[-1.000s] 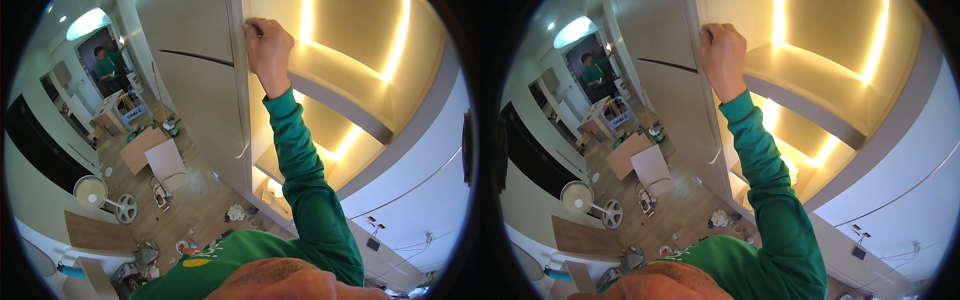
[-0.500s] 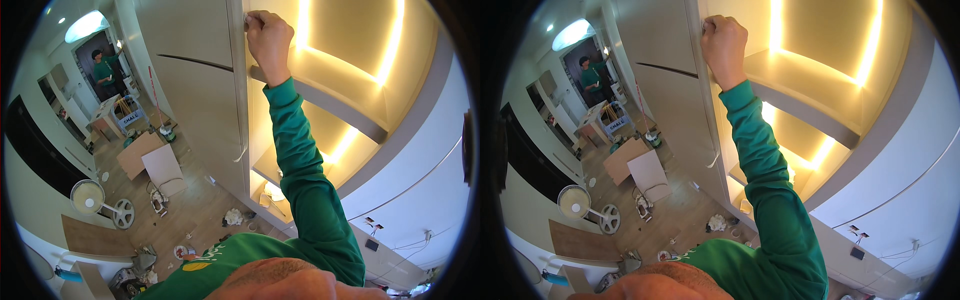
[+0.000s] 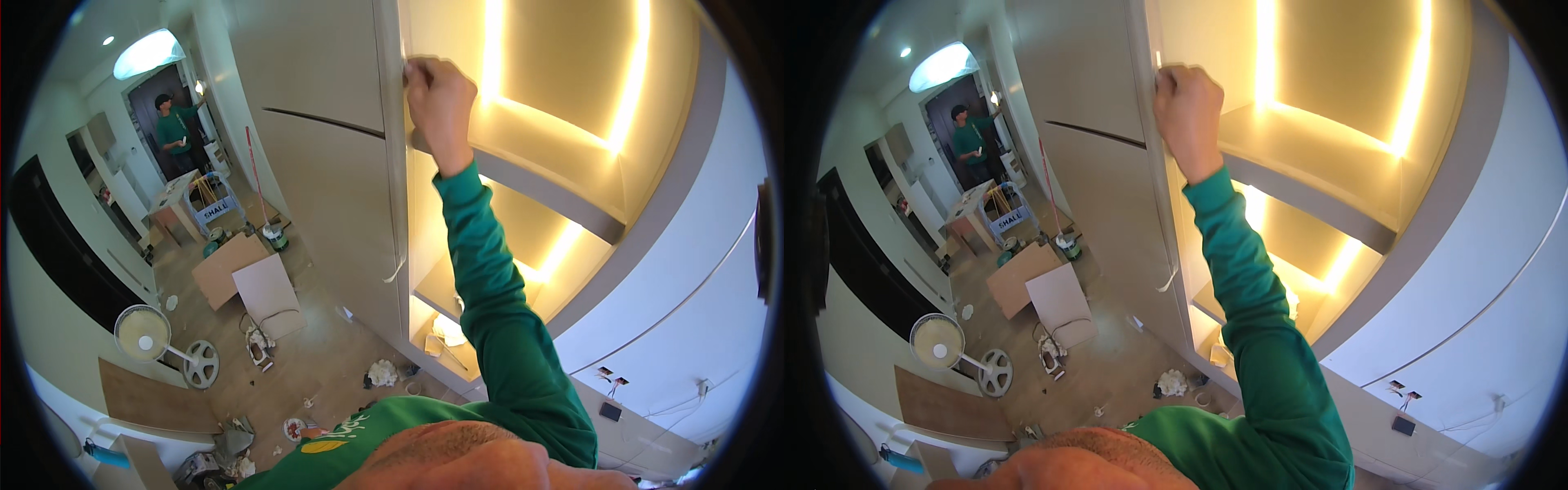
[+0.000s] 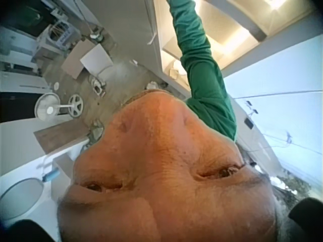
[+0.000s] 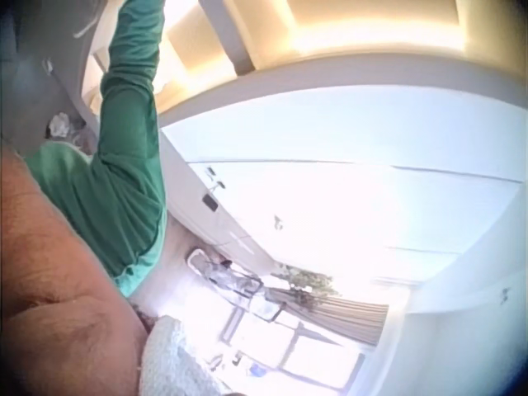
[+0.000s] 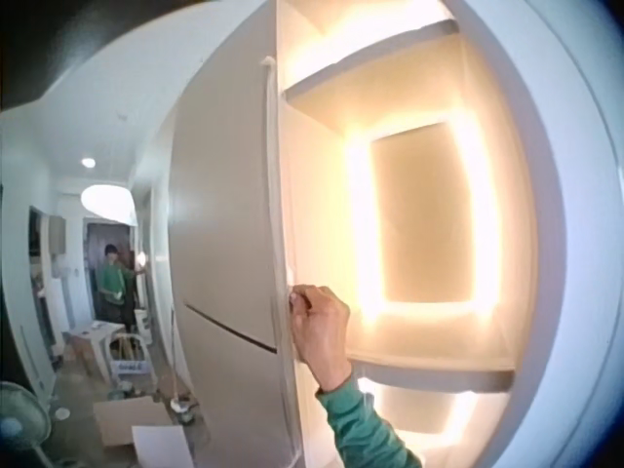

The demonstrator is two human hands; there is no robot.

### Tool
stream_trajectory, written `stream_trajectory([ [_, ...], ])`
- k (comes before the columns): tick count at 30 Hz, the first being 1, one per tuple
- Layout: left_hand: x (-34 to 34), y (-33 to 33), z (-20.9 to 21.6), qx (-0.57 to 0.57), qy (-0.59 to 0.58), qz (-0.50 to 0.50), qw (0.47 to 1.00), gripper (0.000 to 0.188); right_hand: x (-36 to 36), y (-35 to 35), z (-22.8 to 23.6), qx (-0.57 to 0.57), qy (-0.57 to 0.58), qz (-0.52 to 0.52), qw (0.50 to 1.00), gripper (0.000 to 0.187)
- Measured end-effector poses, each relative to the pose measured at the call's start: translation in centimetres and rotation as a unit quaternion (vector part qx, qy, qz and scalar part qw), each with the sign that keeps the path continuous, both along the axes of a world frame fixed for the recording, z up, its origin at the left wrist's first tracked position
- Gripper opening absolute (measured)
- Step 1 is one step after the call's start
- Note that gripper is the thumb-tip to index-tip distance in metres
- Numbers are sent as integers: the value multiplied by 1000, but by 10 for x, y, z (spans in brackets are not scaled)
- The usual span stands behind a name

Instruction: The person sands the underside of a cabinet shelf using a small sanding block and wipes the surface with a white cloth.

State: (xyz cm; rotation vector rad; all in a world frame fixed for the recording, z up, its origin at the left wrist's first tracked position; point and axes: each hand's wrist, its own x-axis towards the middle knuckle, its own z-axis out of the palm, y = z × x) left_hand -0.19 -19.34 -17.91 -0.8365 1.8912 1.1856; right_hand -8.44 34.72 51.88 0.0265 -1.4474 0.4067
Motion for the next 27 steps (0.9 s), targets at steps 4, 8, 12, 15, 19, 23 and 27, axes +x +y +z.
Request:
stream_trajectory([
  [4,-8,4,1,-4,-4,5,1000,17,-1,-3,9,-24,-10,17,1000,11],
  [8,-21,16,5,-2,-2,0,1000,17,-12,12,74,31,23,-9,999,14],
  [12,-28,20,8,-3,0,-3,1000,17,-20,20,117,45,44,-36,997,15],
  [15,-29,24,8,-3,0,-3,1000,17,-17,18,116,48,34,-16,998,15],
  [19,-31,23,8,-4,0,1,1000,18,-10,6,83,0,6,34,999,13],
  [23,-37,30,8,3,9,-4,1000,18,-20,15,121,60,41,-16,997,15],
  [27,-36,27,10,-5,16,0,1000,18,-6,13,129,61,21,-19,998,17],
])
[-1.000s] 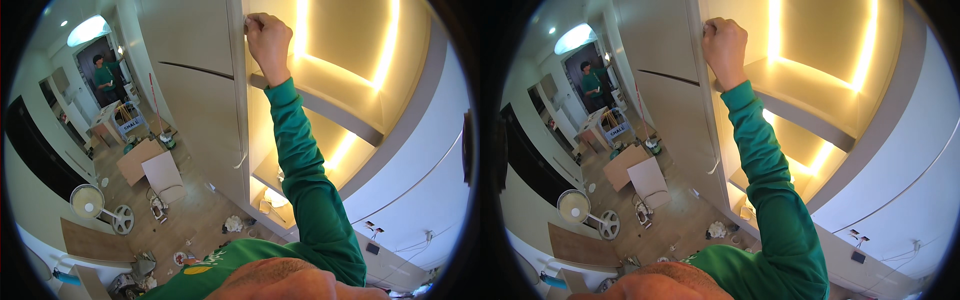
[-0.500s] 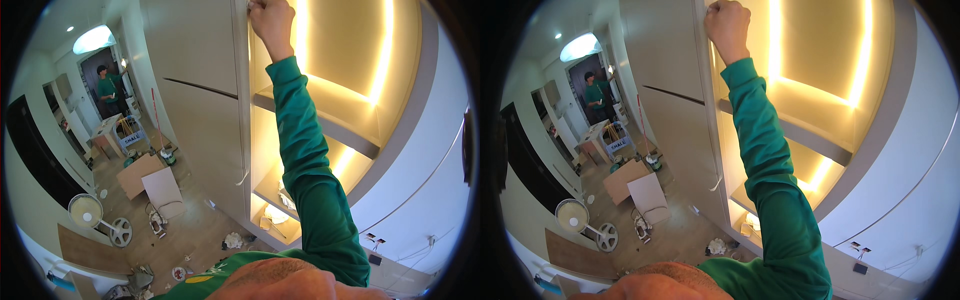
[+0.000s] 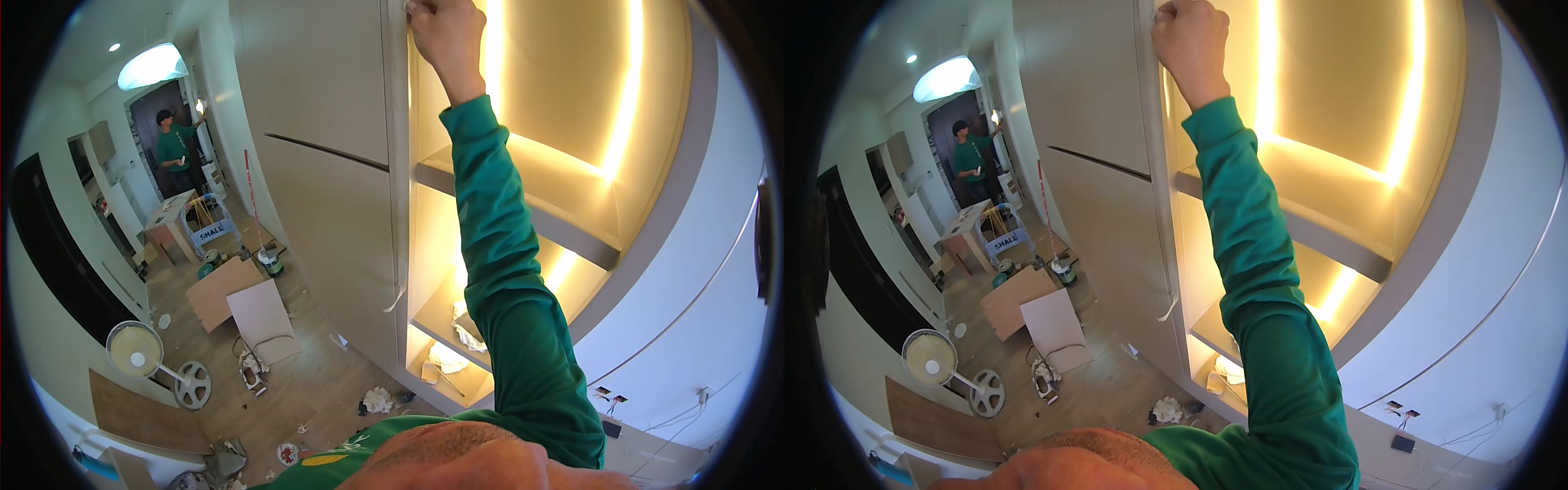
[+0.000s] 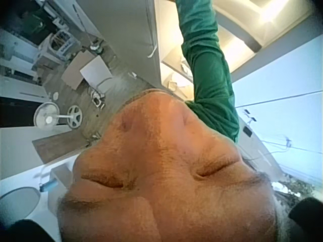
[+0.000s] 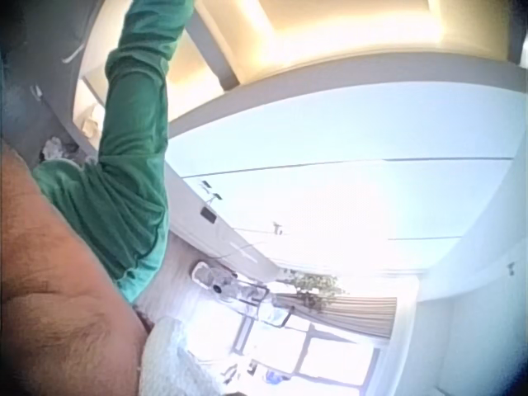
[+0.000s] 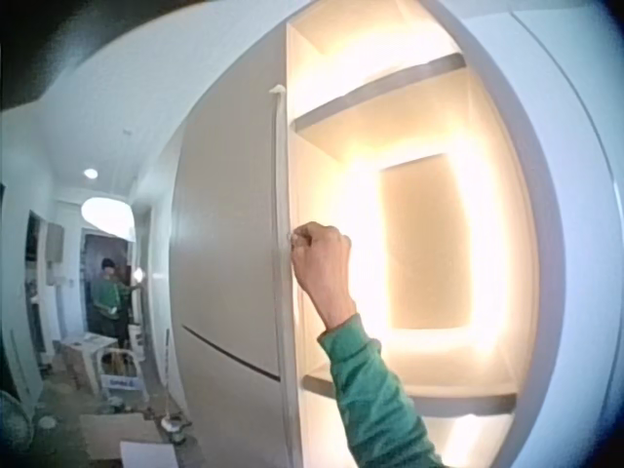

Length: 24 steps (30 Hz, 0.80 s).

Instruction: The person sands the underside of a cabinet shelf using a small sanding block and wipes the surface with a white cloth.

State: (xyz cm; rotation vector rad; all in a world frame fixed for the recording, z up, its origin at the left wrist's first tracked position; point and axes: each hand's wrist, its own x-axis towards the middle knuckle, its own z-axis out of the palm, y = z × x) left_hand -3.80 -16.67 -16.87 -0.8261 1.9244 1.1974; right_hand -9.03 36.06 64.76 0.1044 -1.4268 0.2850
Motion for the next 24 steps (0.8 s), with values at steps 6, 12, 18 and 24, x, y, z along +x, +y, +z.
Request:
stream_trajectory([
  [6,19,9,45,16,87,3,996,18,49,-29,-128,-146,-112,65,981,15],
  [12,-31,153,235,288,307,-86,903,23,112,-98,-349,-268,-298,280,872,13],
  [18,3,259,437,472,304,-215,799,34,146,-126,-382,-299,-318,271,858,14],
  [24,21,298,439,508,169,-230,813,35,168,-105,-414,-215,-231,120,941,22],
])
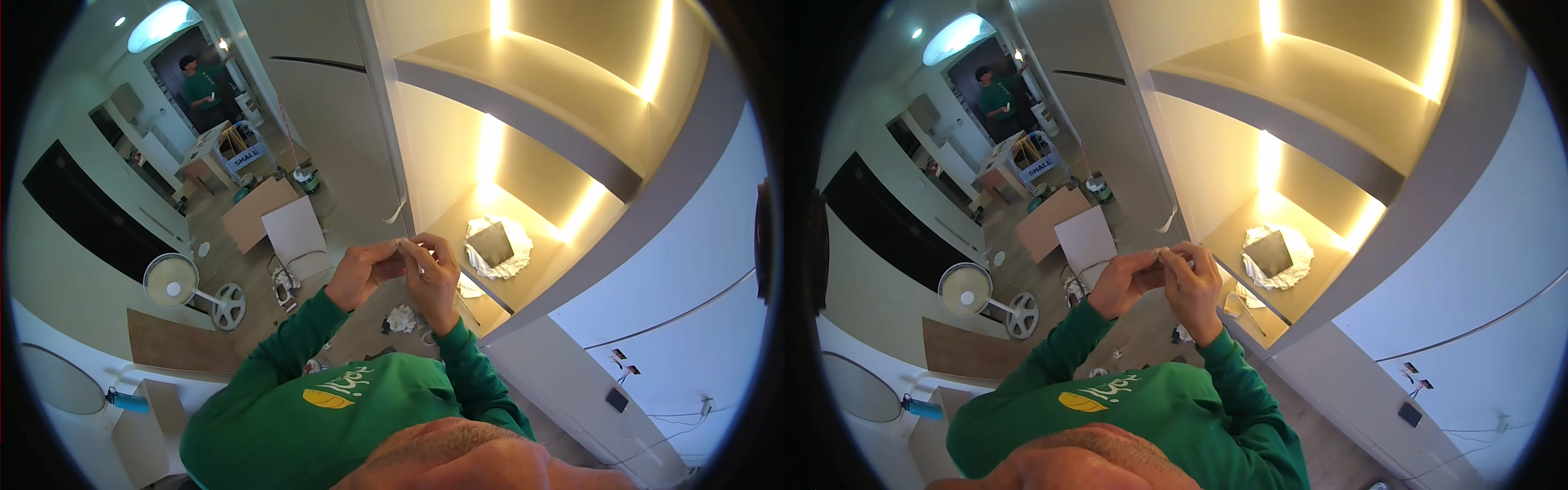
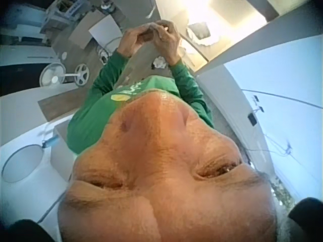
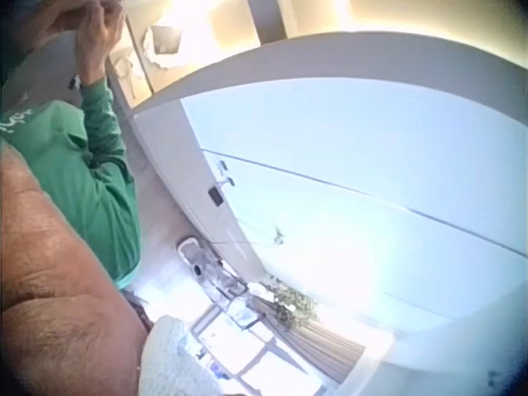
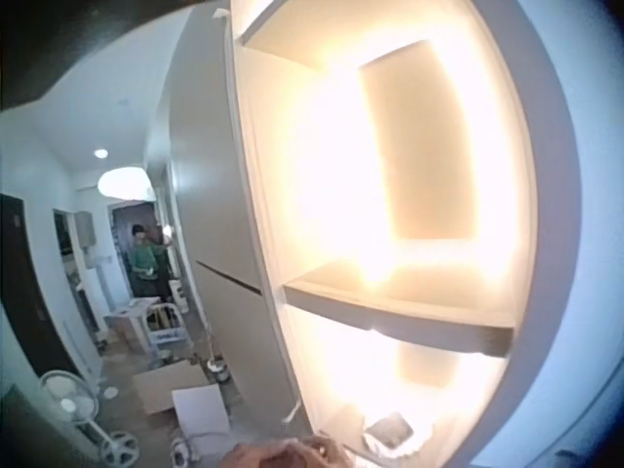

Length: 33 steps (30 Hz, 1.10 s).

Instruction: The person sands the underside of a cabinet shelf using a small sanding block and wipes the surface with a white cloth.

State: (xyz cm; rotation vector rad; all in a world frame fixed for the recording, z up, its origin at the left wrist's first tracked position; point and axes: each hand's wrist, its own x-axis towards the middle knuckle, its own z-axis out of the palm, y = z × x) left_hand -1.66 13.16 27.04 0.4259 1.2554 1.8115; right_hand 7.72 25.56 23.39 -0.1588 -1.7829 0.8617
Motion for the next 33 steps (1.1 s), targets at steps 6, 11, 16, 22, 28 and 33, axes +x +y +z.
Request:
stream_trajectory([
  [6,-1,18,14,3,84,25,996,28,31,9,3,10,-19,-5,1000,28],
  [11,-41,34,166,73,600,179,776,20,58,15,-26,-84,-18,73,994,33],
  [16,-71,70,265,-38,908,229,350,20,60,6,-75,-159,-92,96,978,25],
  [22,-94,91,288,-74,994,77,37,9,71,8,-101,-186,-111,96,972,23],
  [28,-101,98,291,-104,991,59,-56,22,76,30,-110,-198,-117,57,972,21],
  [33,-124,99,269,-78,996,43,-18,42,74,31,-115,-194,-119,64,972,20],
])
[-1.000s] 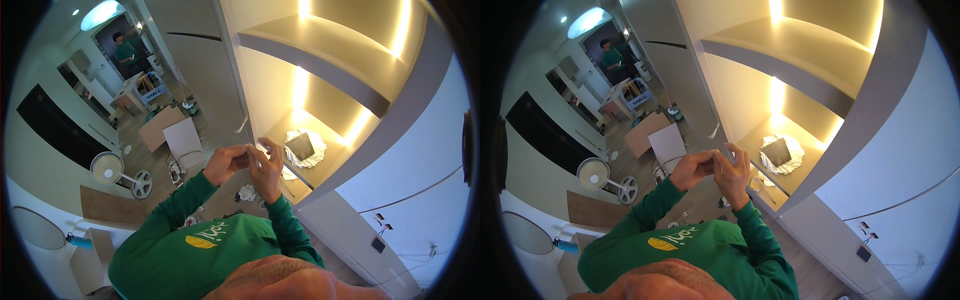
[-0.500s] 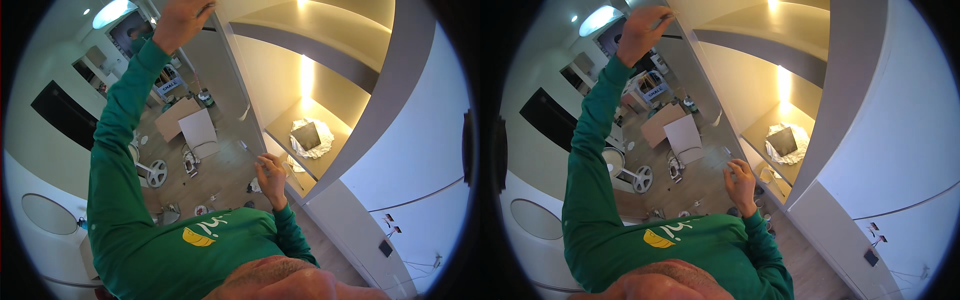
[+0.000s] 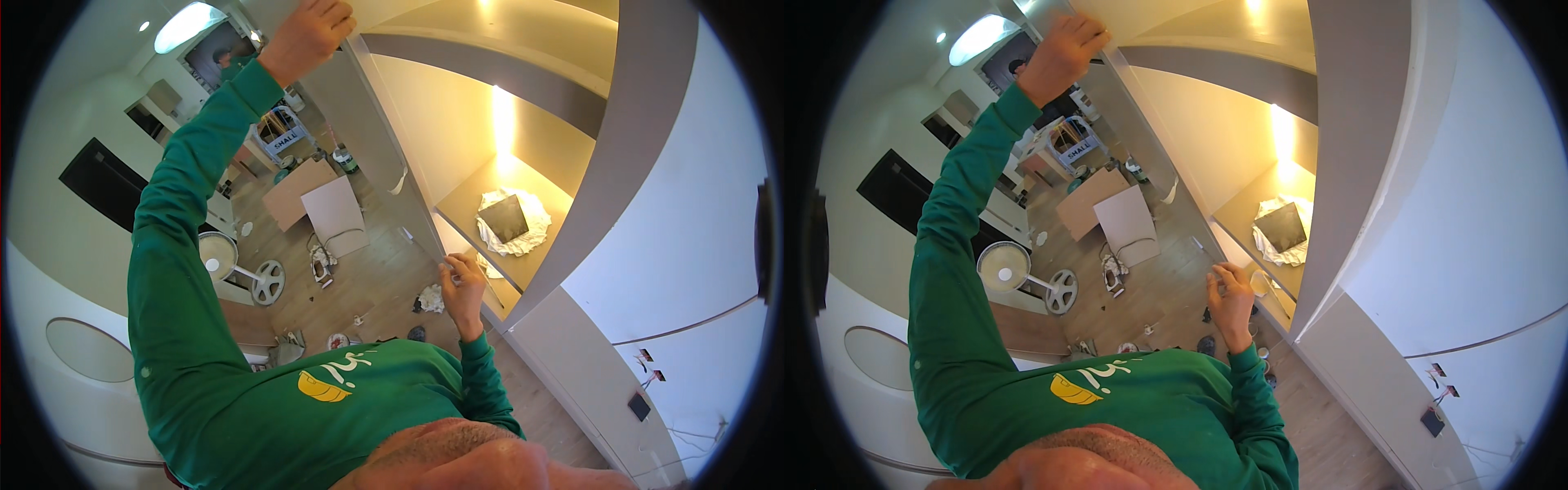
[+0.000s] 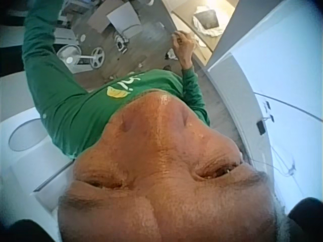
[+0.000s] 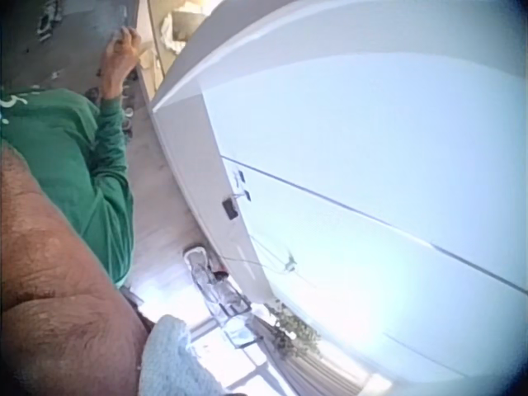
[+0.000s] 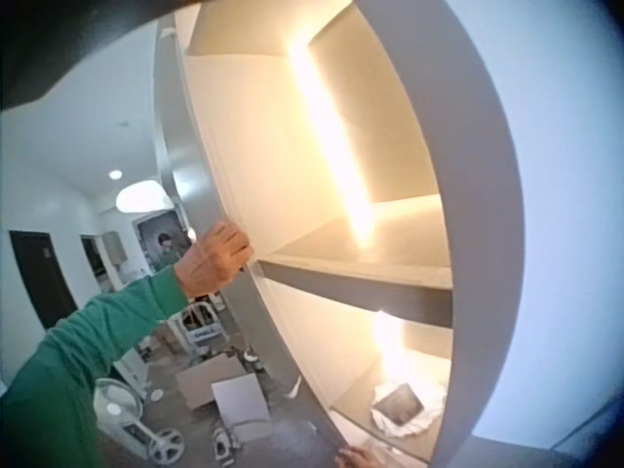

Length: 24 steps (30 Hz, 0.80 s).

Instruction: The person sands the underside of a cabinet shelf using a small sanding block and wipes the surface with a white cloth.

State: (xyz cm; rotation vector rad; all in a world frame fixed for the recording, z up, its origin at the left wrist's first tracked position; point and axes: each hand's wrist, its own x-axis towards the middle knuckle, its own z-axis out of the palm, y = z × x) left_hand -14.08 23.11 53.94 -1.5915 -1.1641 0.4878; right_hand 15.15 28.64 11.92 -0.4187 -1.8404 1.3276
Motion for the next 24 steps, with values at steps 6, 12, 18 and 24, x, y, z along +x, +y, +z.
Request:
stream_trajectory([
  [6,-5,-4,21,17,11,17,1000,37,5,-7,-13,-10,-16,7,1000,19],
  [12,2,-3,-2,-23,9,43,999,39,6,-7,-20,-9,-17,7,1000,20],
  [18,34,-3,47,-8,-13,21,1000,20,15,-1,-29,-15,-29,-2,999,19],
  [24,-6,-15,-7,-32,7,-7,999,48,10,-7,-33,-21,-28,8,999,17],
])
